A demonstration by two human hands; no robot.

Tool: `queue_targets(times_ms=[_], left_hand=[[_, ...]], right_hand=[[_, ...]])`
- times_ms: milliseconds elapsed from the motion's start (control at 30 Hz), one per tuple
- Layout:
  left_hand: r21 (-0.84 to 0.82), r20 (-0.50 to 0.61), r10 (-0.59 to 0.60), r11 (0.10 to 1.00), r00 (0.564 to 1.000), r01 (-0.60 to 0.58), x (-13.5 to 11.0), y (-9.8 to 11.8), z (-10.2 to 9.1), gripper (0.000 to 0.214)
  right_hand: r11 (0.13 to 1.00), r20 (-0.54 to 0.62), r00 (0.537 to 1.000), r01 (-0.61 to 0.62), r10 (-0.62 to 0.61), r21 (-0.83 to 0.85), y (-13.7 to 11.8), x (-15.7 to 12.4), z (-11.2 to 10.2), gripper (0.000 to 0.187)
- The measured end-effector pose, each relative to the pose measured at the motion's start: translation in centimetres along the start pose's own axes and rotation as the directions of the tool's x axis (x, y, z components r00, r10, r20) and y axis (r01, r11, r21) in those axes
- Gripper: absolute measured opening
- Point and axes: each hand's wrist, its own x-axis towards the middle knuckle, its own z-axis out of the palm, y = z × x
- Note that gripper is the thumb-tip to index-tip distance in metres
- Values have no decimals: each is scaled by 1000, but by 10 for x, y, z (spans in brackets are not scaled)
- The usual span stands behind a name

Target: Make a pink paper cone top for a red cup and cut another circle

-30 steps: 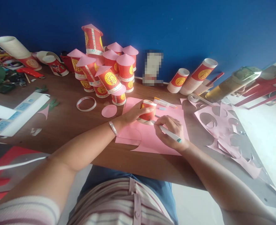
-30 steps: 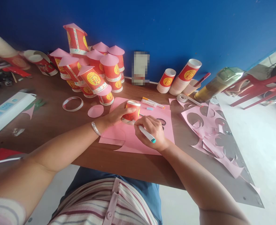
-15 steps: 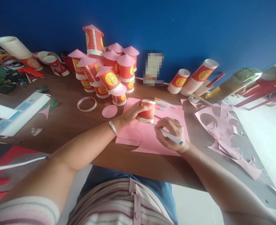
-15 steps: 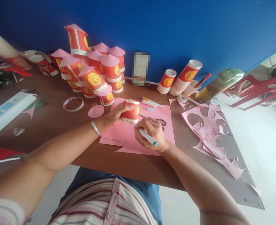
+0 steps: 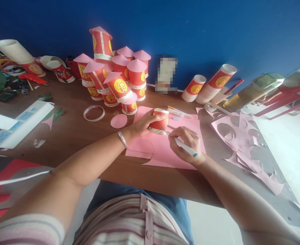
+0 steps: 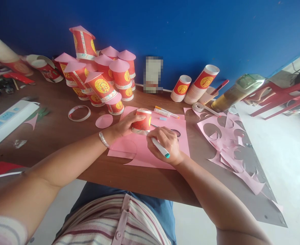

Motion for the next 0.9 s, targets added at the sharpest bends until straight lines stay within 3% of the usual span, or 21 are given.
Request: queue_targets(times_ms=[67,367,600,767,900], left_hand=[[-45,0,-17,999,1000,17,0,-1,-1,39],[38,27,45,998,999,-46,0,2,-2,36],[61,25,16,998,1000,-17,-3,6,0,35],[-25,43,-47,999,998,49,-4,7,1,41],[6,19,-10,1000,1000,9,-3,5,1,38]], right_hand=[[999,-15,1000,-19,18,-31,1,0,0,21],[995,-5,997,-71,71,-70,3,-4,4,20],[995,-17,998,-62,61,-75,3,-4,4,20],[993,-2,997,-74,74,-87,3,-4,4,19],[996,-10,998,-67,67,-59,3,-4,4,19]])
